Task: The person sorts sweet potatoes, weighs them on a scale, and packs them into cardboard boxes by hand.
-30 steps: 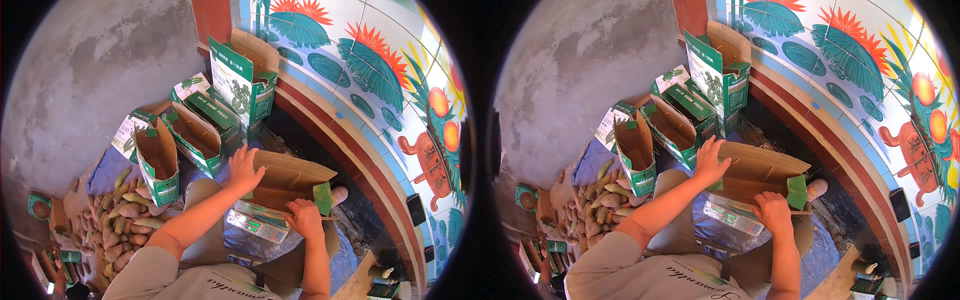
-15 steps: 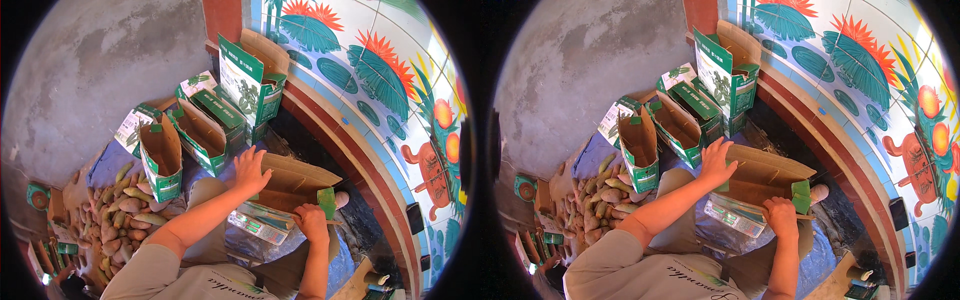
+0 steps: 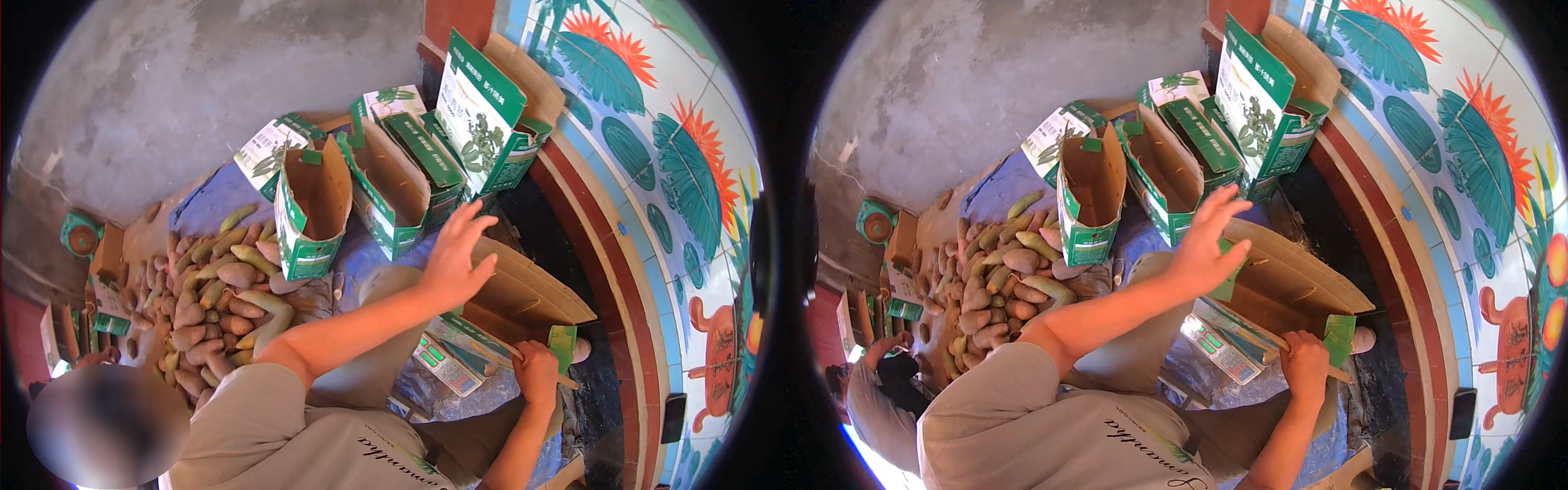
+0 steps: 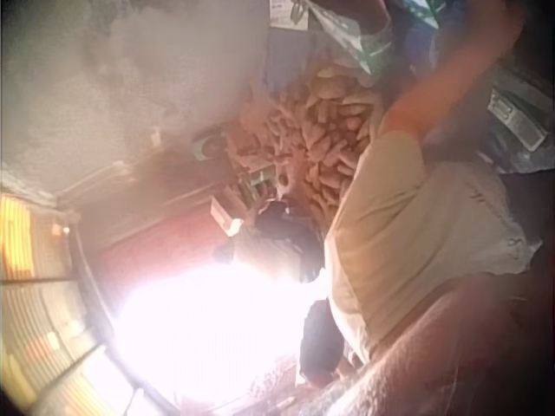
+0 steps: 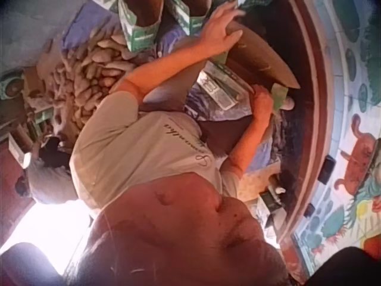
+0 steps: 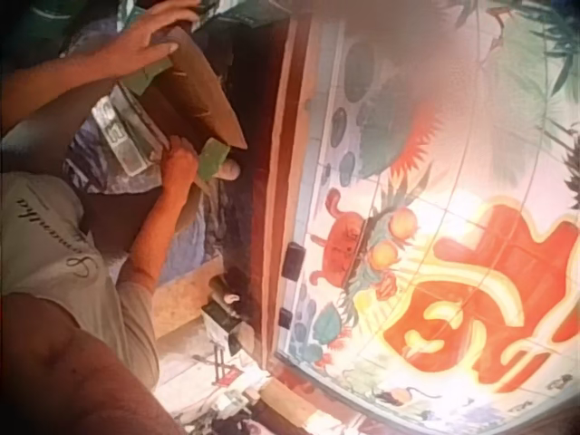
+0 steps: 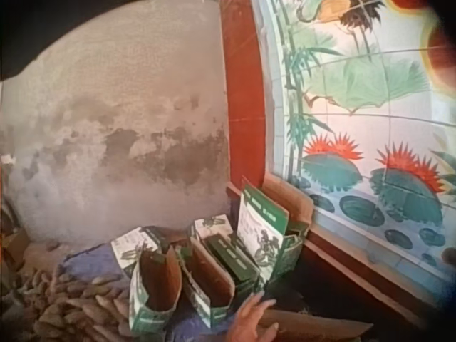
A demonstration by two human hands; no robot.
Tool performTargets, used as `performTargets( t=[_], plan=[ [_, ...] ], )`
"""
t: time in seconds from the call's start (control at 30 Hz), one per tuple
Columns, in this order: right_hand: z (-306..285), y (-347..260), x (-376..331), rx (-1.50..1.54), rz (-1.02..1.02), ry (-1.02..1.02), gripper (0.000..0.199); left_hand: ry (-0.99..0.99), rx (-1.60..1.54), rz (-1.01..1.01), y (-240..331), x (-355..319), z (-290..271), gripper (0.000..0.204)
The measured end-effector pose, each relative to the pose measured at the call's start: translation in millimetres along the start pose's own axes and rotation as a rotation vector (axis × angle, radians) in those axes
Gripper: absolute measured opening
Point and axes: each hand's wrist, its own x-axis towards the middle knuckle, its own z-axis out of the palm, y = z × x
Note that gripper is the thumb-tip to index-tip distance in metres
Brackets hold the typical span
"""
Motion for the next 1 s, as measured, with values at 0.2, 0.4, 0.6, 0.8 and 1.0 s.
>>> performTargets(
  t=[0.2,0.4,0.6,0.8,1.0],
  plan=[
    [-1,1,0,0.061,0.048,0.001,0.017,0.088,0.114,-0.037,-55,-25,-73,0.045],
    [1,-1,4,0.069,0.038,0.002,0.014,-0.098,0.398,-0.361,-217,-142,-106,0.038],
    [0,-5,10,0.102,0.081,-0.03,0.011,-0.57,0.629,-1.091,-284,-280,-108,0.046],
    [1,-6,11,0.119,0.081,-0.013,0.012,-0.89,0.674,-1.134,-264,-320,-82,0.062],
    [3,-4,11,0.109,0.056,0.027,0.016,-1.099,0.737,-0.967,-274,-318,-63,0.064]
  ],
)
